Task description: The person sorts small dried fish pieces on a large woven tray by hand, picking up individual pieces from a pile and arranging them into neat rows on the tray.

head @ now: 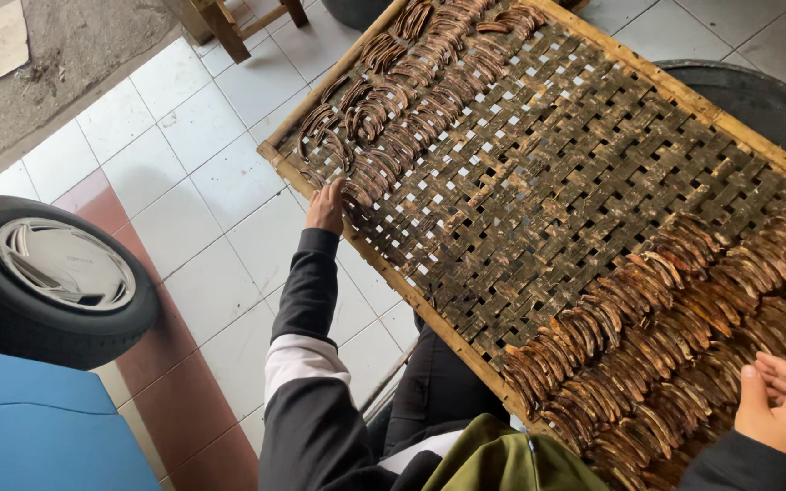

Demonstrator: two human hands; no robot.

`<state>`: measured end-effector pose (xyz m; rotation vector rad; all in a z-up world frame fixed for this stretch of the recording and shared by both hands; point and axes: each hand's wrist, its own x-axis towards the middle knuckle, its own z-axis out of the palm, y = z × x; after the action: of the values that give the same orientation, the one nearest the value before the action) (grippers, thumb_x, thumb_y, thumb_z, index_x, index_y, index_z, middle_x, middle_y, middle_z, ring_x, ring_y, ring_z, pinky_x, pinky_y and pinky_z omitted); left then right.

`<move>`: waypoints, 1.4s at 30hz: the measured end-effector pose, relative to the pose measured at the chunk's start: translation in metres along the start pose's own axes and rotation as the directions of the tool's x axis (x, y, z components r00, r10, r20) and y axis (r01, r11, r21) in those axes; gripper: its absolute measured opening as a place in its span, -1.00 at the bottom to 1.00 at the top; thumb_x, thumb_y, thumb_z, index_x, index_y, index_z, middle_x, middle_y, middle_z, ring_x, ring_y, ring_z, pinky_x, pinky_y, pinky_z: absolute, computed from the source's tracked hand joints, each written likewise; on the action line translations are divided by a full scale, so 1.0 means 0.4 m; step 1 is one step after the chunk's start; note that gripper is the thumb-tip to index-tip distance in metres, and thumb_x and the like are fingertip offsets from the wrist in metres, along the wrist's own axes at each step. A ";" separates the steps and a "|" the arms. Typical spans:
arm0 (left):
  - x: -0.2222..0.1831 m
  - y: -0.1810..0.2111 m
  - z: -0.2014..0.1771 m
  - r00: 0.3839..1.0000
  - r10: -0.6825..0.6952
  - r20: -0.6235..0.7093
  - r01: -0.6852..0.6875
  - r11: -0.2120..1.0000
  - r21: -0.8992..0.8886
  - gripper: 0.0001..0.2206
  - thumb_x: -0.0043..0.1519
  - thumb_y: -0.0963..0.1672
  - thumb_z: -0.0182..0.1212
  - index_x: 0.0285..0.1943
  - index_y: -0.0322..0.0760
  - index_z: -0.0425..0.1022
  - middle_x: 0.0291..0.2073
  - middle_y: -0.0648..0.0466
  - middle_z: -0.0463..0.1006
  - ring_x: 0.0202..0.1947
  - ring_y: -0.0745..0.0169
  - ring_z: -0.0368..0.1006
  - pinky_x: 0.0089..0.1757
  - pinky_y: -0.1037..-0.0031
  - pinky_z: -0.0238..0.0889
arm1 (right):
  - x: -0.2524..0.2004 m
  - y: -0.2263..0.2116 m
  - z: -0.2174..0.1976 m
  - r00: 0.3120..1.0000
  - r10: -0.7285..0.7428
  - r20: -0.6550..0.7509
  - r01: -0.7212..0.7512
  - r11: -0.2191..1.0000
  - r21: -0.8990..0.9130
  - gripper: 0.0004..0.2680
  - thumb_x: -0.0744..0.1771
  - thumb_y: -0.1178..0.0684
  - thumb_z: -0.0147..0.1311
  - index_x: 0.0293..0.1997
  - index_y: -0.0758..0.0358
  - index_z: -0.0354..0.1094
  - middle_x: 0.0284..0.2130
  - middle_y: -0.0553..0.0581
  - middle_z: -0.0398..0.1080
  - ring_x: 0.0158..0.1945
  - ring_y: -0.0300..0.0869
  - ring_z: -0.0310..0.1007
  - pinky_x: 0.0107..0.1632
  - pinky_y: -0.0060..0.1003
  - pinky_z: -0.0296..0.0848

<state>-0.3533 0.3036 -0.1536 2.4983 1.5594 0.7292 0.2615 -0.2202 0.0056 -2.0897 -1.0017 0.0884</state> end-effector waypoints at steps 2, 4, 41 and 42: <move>0.027 0.008 0.012 0.998 0.004 0.057 -0.004 1.000 0.002 -0.46 0.28 -0.27 0.11 0.48 -0.06 0.23 0.04 -0.05 0.50 0.07 -0.11 0.45 0.14 0.14 0.28 | -0.003 -0.012 -0.004 1.000 0.008 -0.003 -0.008 0.999 -0.034 -0.90 0.50 0.27 0.17 0.13 0.46 0.37 -0.01 0.25 0.51 -0.03 -0.22 0.45 0.10 -0.39 0.44; 0.063 0.022 0.028 0.994 0.011 0.110 -0.011 1.000 0.002 -0.45 0.35 -0.27 0.12 0.54 -0.03 0.20 0.09 -0.06 0.49 0.09 -0.12 0.44 0.10 0.19 0.31 | 0.002 -0.035 -0.001 1.000 -0.021 -0.011 0.020 1.000 -0.022 -0.90 0.50 0.27 0.16 0.13 0.46 0.37 -0.01 0.23 0.48 0.01 -0.21 0.46 0.15 -0.38 0.45; -0.199 1.127 -0.112 0.870 0.212 0.446 0.493 -0.379 -0.783 -0.77 0.31 -0.27 0.27 0.13 -0.32 0.44 -0.08 0.05 0.59 -0.13 0.33 0.53 -0.20 0.48 0.47 | 0.113 -0.417 0.217 0.639 -0.517 0.569 -0.377 0.434 0.818 -0.73 0.39 0.25 0.10 0.25 0.25 0.32 -0.05 0.07 0.41 -0.07 -0.25 0.52 -0.04 -0.35 0.50; -0.210 1.136 -0.083 0.838 0.251 0.485 0.544 -0.463 -0.700 -0.78 0.31 -0.26 0.25 0.12 -0.33 0.42 -0.06 0.02 0.60 -0.16 0.32 0.54 -0.26 0.47 0.49 | 0.117 -0.416 0.218 0.666 -0.494 0.559 -0.369 0.434 0.822 -0.73 0.39 0.25 0.10 0.25 0.25 0.32 -0.05 0.07 0.41 -0.07 -0.25 0.52 -0.04 -0.35 0.50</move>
<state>-0.0266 0.0128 -0.0011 0.6457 0.3185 0.7077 0.1566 -0.0721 0.0730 -0.8678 -1.1078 1.2998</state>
